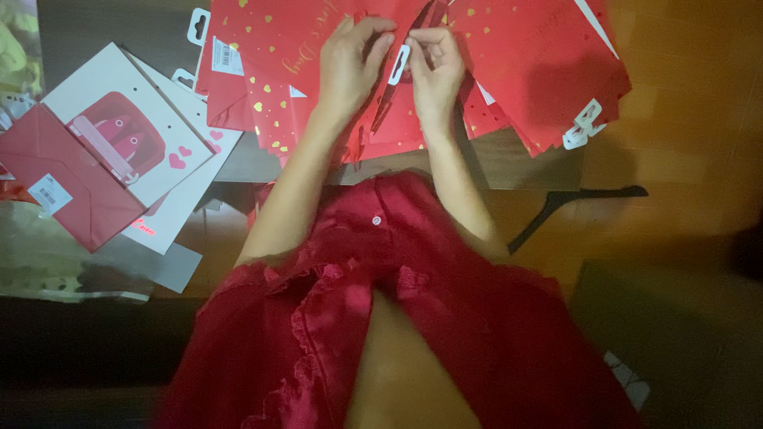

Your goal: The person assembles red Valentine's Day greeting cards by inserting white plastic hangers into the top slots and attaching red ribbons to the hangers. The person handles the cards one at a time, threading the ribbons and placing the finished cards into a growing stack.

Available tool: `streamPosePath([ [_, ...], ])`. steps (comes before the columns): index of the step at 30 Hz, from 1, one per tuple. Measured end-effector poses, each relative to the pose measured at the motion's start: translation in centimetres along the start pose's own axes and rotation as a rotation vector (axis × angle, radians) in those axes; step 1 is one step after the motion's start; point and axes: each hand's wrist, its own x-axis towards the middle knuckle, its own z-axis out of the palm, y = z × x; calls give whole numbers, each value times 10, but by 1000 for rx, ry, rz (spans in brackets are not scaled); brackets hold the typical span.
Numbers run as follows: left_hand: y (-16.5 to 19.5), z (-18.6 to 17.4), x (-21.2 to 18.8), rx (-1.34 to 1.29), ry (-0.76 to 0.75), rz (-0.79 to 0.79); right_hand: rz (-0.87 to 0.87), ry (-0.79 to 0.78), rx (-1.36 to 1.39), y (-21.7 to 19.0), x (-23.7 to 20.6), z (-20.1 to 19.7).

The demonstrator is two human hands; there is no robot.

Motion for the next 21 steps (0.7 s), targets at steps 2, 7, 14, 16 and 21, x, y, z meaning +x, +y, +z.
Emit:
streamPosePath([
  [2,0,0,2,-25,-15,-68,-14,-11,24,-1,1,1],
  [7,-2,2,2,-83,8,-142,-75,-19,-135,-3,1,5],
  [14,-2,0,3,-107,-13,-183,-35,-30,-137,-4,2,7],
  [16,-1,0,3,-148,-8,-195,-25,-31,-19,-5,3,4],
  [21,-2,-1,3,-97,12,-71,50,12,120,-7,1,1],
])
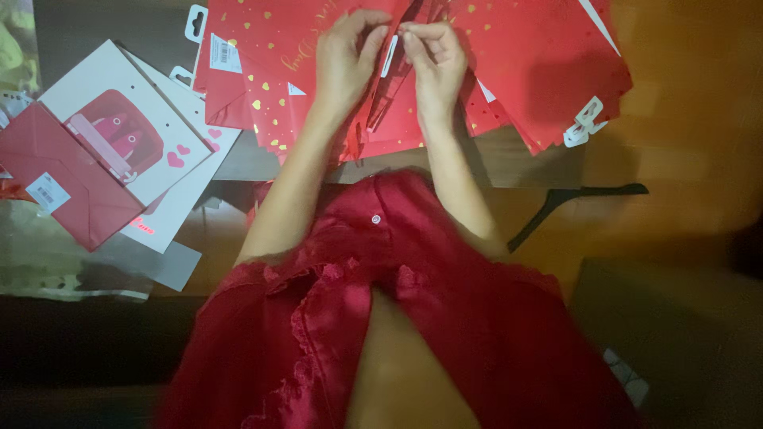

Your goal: The person assembles red Valentine's Day greeting cards by inserting white plastic hangers into the top slots and attaching red ribbons to the hangers. The person handles the cards one at a time, threading the ribbons and placing the finished cards into a growing stack.

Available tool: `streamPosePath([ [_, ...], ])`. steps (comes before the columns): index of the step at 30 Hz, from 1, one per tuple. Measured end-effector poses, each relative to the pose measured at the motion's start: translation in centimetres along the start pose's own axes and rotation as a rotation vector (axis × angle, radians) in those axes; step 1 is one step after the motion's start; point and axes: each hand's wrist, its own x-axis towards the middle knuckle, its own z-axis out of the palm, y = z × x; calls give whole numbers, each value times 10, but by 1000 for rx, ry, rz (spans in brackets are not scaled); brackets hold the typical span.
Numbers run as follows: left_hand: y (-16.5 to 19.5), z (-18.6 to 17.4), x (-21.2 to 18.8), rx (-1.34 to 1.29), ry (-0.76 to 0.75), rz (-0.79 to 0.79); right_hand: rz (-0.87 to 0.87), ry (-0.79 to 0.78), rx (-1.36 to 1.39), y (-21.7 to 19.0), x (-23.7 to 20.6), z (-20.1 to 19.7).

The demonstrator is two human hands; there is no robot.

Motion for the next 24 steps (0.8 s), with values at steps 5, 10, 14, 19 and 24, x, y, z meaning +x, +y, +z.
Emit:
streamPosePath([
  [5,-2,0,0,-80,-33,-106,-68,10,-51,1,0,6],
  [10,-1,-2,1,-81,-20,-149,-77,58,-348,2,-2,11],
  [14,2,-2,1,-147,-13,-191,-107,33,-221,1,-1,12],
  [19,3,-2,1,-201,-2,-221,-95,24,-89,0,-3,12],
  [24,-1,-1,5,-223,64,-168,-163,-10,5,1,-6,22],
])
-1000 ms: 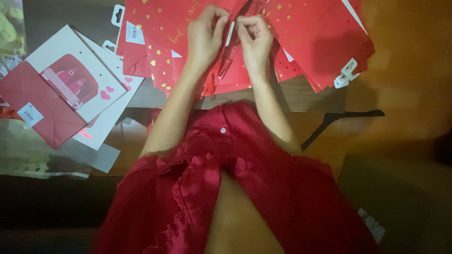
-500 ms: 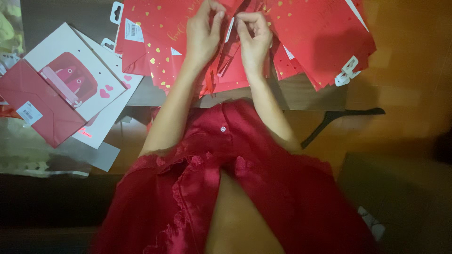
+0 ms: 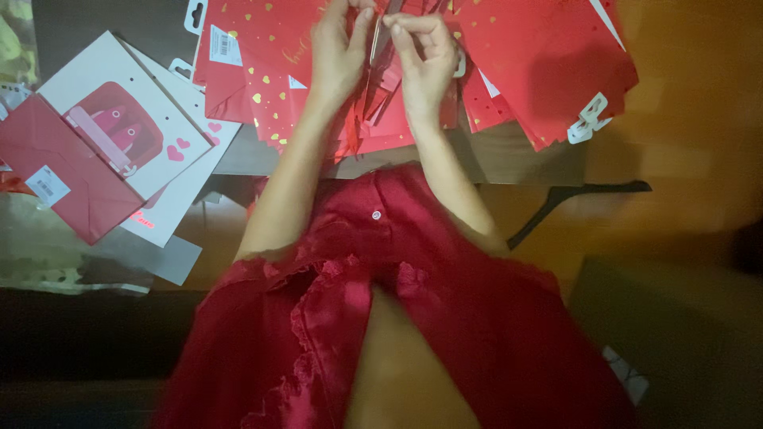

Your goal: The person assembles red Valentine's Day greeting cards by inserting white plastic hangers into the top slots and attaching red ribbons to the hangers. The person handles the cards one at a time, threading the ribbons and placing the finished cards into a growing stack.

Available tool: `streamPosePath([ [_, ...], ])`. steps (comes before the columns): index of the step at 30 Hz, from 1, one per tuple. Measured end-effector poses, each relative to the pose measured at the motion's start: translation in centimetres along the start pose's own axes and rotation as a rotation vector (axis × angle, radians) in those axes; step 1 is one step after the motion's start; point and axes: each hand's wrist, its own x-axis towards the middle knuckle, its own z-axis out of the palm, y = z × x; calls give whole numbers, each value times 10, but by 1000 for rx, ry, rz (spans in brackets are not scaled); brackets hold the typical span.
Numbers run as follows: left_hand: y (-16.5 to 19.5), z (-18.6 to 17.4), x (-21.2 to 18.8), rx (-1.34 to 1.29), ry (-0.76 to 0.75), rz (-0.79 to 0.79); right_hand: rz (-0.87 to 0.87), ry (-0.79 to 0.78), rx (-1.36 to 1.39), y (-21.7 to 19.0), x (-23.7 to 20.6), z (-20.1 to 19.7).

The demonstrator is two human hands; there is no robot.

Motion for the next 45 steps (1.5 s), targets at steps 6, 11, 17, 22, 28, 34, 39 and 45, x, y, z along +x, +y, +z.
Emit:
streamPosePath([
  [6,0,-1,-2,4,-30,-32,-15,-53,-426,-11,-5,3],
  [11,1,-2,-3,-26,-129,-84,-145,-81,-674,-23,-8,4],
  [17,-3,-1,-4,-4,-85,1,-255,-112,-876,-15,1,3],
  [22,-1,0,-5,26,-52,-27,-192,-122,-882,-7,1,0],
  [28,0,0,-2,36,-38,-31,-180,-128,-826,-3,10,-5],
  [34,-3,0,-3,55,-23,-11,-39,-94,-465,-5,10,-7],
  [39,-1,0,-2,45,-39,-136,10,-112,-378,-8,12,-4],
  [45,1,-1,-3,12,-26,-2,43,-24,-271,-4,14,1],
])
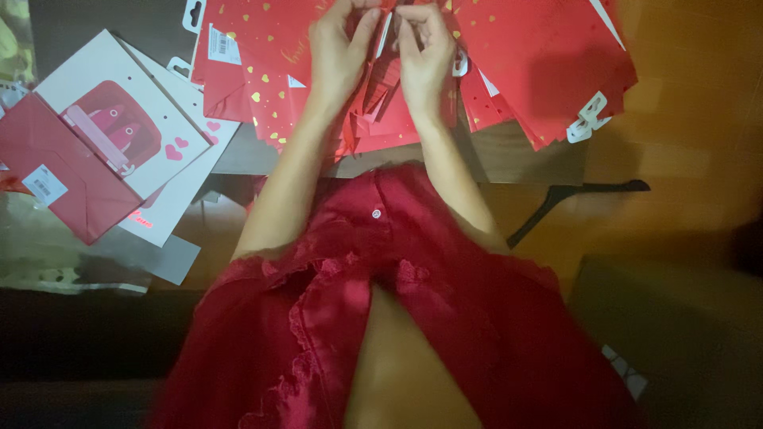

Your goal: The person assembles red Valentine's Day greeting cards by inserting white plastic hangers into the top slots and attaching red ribbons to the hangers. The person handles the cards one at a time, threading the ribbons and placing the finished cards into a growing stack.

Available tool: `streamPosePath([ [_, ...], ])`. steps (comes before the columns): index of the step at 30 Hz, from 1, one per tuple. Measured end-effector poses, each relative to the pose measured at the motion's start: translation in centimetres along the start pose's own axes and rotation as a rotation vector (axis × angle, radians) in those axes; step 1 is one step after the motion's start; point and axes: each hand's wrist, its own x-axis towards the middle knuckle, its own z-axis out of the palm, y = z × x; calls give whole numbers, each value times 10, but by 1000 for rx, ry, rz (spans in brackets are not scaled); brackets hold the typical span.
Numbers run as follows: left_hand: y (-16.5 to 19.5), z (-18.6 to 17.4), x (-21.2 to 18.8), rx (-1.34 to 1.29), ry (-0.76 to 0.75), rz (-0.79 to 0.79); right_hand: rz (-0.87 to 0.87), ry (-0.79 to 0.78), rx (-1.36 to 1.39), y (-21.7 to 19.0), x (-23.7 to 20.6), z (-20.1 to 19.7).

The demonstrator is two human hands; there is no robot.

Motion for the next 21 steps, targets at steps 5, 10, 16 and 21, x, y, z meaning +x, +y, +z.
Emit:
streamPosePath([
  [5,3,0,1,28,14,-26,-41,44,107,2,2,6],
  [10,4,0,2,1,7,-108,-123,61,79,-1,1,9],
  [16,-1,1,1,45,36,36,-139,25,-307,-11,-5,3],
  [21,-3,0,1,179,50,-94,-34,6,-297,-13,-7,3],
])
